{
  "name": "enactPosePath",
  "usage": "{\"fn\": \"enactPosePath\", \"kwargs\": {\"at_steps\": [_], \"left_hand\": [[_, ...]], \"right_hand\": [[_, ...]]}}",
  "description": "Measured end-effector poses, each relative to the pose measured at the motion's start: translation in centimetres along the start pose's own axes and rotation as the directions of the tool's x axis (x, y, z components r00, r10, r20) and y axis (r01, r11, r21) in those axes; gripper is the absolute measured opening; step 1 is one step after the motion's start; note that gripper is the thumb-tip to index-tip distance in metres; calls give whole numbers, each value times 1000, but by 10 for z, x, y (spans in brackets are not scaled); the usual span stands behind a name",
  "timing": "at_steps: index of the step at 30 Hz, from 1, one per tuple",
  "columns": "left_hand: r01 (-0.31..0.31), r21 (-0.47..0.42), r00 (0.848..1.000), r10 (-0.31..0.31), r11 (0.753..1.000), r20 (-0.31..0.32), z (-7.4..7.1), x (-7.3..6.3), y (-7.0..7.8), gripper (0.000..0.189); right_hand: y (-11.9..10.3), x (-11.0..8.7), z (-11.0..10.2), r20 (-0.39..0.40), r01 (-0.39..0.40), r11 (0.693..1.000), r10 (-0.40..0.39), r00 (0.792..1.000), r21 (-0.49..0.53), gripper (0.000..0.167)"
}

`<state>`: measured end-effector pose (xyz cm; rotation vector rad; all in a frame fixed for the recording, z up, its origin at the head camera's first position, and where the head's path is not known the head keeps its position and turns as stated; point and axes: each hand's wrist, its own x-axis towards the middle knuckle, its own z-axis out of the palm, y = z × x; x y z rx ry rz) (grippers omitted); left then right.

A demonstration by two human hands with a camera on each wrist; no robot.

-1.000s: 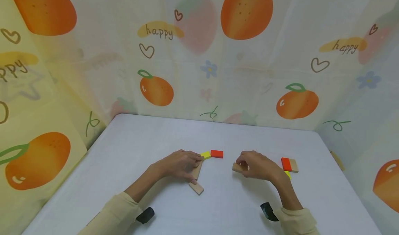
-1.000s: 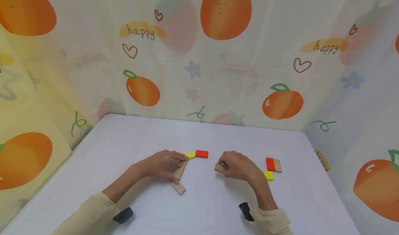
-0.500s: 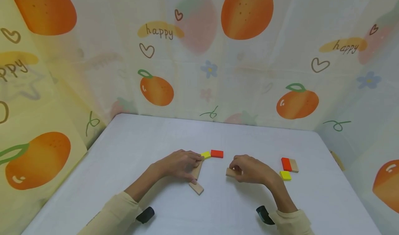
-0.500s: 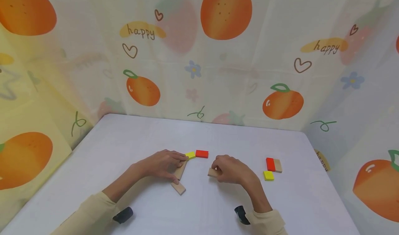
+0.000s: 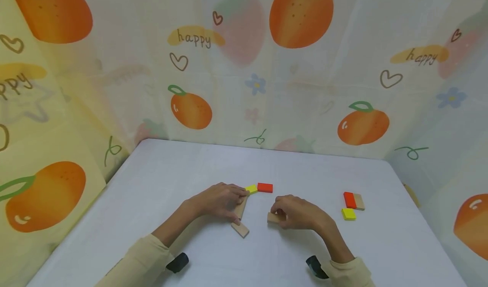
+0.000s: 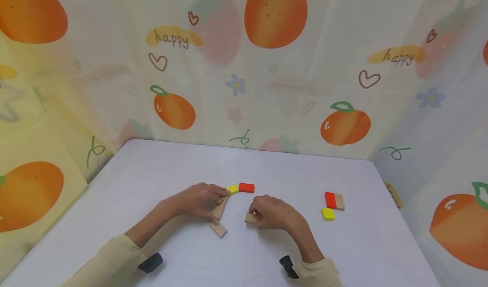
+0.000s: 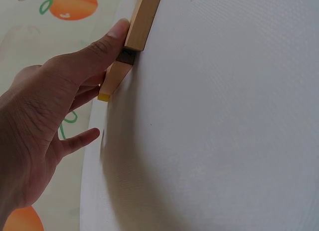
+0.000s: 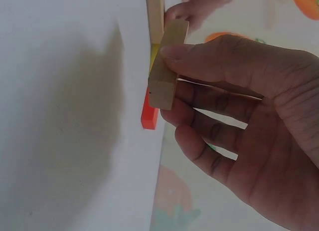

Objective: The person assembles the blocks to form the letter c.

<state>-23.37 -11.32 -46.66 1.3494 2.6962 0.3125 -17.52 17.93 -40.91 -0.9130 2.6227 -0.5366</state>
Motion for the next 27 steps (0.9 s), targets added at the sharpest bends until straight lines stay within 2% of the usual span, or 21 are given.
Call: {"fn": "enactPosePath", "kwargs": {"at_steps": [11, 18, 27], "left_hand": [[8, 7, 1000, -8, 1000, 8, 1, 0, -1, 65], [-6, 4, 1000, 6, 1000, -3, 1, -1, -1, 67], [-11, -1, 1000, 11, 1000, -9, 3, -2, -3, 67]], "right_hand": [[-15, 9, 18, 64, 57, 998, -55, 996, -17, 17], [-26, 14, 27, 137, 73, 997, -69, 988, -17, 18], [-32, 22, 32, 184, 73, 997, -66, 981, -30, 22]]}}
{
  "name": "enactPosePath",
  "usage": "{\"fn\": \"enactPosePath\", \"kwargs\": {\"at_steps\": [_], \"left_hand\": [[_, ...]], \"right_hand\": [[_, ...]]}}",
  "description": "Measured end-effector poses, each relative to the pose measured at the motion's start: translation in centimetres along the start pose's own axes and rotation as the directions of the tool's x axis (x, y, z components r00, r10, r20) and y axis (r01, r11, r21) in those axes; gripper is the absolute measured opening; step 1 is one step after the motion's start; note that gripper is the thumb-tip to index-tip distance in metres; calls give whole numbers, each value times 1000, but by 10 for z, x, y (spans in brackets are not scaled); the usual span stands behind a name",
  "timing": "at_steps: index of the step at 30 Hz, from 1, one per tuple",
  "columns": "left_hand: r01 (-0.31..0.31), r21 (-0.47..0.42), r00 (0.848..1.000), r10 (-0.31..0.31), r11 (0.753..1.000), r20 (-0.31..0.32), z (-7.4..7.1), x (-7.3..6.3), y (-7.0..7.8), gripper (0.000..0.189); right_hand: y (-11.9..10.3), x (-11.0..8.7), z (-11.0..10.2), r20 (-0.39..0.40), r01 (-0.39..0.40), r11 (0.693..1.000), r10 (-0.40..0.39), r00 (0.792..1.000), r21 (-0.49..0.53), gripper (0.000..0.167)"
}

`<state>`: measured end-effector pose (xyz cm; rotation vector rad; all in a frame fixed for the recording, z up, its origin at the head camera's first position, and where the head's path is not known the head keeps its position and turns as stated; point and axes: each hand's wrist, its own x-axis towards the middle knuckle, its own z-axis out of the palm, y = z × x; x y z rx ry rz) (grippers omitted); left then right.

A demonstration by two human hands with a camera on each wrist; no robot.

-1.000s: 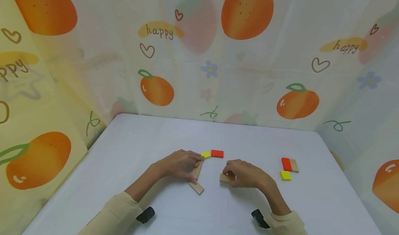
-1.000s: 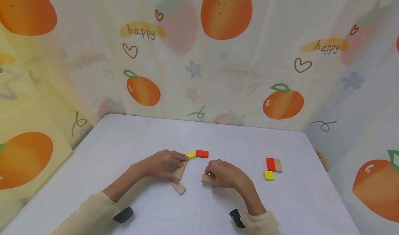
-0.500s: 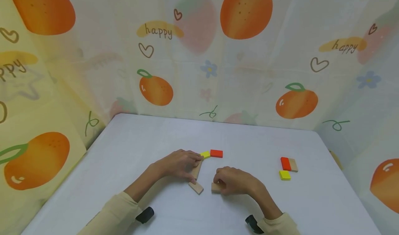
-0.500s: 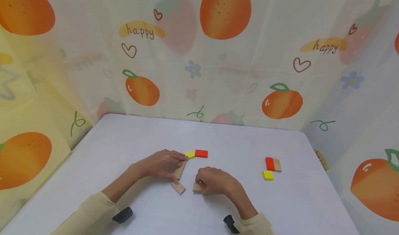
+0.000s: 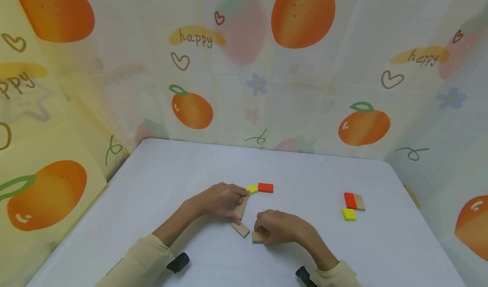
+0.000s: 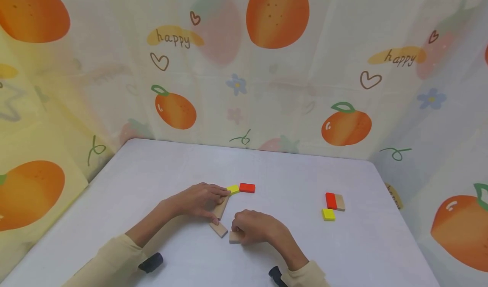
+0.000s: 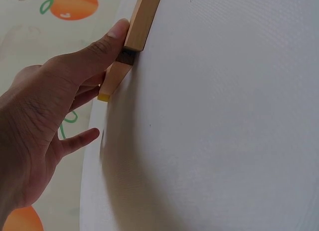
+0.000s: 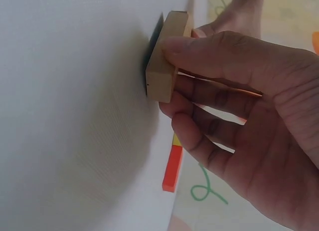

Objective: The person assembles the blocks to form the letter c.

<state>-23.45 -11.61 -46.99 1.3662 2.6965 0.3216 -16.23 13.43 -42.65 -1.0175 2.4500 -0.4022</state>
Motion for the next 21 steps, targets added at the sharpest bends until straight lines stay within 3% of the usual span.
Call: {"fn": "enactPosePath", "kwargs": {"at_steps": [21], "left_hand": [[-6, 6, 1000, 6, 1000, 1, -1, 1, 1, 66]], "right_hand": [[-4, 6, 7, -1, -7, 1000, 7, 1000, -6, 27]]}}
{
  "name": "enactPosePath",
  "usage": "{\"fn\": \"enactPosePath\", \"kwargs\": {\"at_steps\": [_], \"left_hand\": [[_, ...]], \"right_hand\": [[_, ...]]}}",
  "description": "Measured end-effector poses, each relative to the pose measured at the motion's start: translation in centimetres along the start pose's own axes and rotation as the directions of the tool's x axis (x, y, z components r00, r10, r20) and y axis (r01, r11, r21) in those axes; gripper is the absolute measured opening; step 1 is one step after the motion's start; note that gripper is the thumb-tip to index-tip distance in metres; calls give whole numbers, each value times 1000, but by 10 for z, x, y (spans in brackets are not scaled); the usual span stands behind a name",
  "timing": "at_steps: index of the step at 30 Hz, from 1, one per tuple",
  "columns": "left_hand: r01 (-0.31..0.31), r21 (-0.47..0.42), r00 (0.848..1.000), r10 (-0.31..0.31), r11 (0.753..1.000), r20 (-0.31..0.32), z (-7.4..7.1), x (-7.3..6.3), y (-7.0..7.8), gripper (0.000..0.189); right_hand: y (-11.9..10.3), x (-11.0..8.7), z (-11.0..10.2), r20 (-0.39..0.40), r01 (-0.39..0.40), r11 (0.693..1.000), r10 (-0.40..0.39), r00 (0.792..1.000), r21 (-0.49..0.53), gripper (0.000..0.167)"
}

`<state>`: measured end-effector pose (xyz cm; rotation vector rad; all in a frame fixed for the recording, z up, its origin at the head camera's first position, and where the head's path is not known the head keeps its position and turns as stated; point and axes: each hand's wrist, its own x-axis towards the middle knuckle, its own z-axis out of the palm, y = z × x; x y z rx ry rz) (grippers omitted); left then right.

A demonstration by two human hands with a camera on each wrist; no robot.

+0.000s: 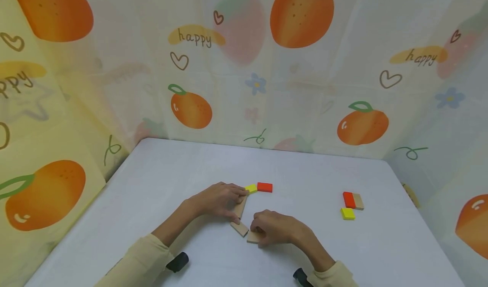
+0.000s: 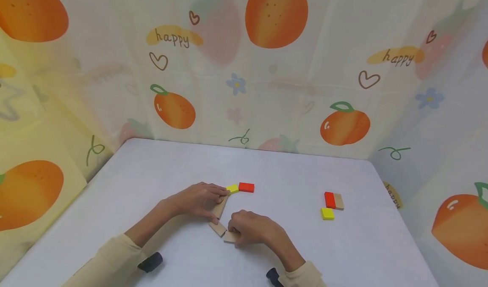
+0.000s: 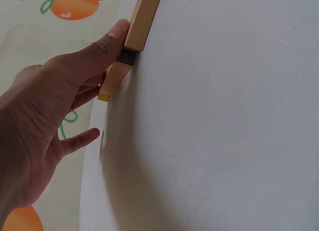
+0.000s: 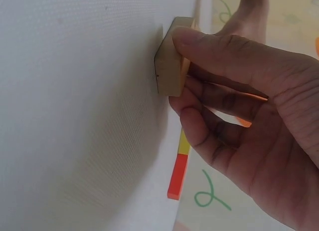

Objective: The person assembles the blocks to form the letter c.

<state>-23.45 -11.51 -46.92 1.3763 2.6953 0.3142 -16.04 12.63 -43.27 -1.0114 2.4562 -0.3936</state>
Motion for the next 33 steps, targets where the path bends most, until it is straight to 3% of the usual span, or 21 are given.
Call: {"fn": "enactPosePath", "kwargs": {"at_steps": [33], "left_hand": [[-11, -1, 1000, 11, 1000, 1, 0, 0, 0, 68]], "right_hand": [[-3, -3, -5, 11, -6, 1000, 6, 1000, 7, 30]]}}
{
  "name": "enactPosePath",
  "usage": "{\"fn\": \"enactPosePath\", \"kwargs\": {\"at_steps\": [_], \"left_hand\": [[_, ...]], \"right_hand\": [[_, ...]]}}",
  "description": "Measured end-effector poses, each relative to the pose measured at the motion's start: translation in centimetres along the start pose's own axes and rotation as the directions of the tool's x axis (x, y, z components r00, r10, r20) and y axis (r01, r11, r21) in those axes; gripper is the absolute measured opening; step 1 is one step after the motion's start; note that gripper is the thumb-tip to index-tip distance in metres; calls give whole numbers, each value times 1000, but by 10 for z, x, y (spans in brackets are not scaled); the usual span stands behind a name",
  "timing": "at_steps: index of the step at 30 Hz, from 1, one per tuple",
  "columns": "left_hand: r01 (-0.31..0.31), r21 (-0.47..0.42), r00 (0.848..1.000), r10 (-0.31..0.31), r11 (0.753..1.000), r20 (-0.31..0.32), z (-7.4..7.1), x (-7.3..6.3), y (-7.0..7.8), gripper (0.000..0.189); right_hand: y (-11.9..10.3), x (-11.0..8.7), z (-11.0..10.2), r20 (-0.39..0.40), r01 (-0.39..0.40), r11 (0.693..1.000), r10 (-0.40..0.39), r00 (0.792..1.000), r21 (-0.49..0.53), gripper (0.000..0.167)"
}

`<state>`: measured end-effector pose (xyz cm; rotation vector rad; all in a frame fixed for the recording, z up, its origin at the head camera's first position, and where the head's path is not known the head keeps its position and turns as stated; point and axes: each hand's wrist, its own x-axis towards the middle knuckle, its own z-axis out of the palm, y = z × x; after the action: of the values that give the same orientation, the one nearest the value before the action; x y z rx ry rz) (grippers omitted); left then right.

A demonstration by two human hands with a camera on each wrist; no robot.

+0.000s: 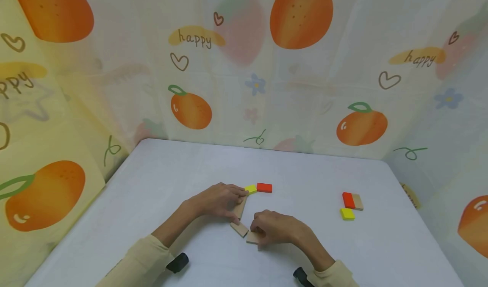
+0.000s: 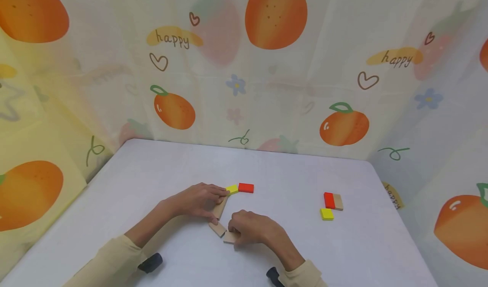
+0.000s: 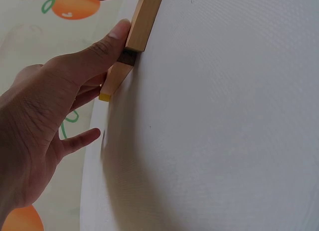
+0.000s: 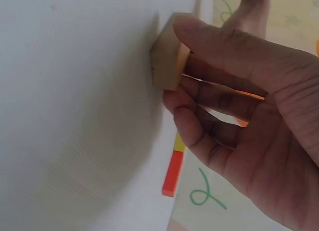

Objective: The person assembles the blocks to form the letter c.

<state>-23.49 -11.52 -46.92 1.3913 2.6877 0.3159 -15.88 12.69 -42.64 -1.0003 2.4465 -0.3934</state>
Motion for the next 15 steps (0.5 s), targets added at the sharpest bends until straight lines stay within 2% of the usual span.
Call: {"fn": "enactPosePath", "kwargs": {"at_steps": [6, 15], "left_hand": [[-7, 10, 1000, 7, 1000, -8, -1, -1, 1, 67], [11, -1, 1000, -11, 1000, 4, -3, -2, 2, 68]], "right_hand": [[2, -1, -1, -23, 15, 999, -16, 1000, -34, 31], [1, 0, 1, -18, 21, 1000, -21, 1000, -20, 25]]}}
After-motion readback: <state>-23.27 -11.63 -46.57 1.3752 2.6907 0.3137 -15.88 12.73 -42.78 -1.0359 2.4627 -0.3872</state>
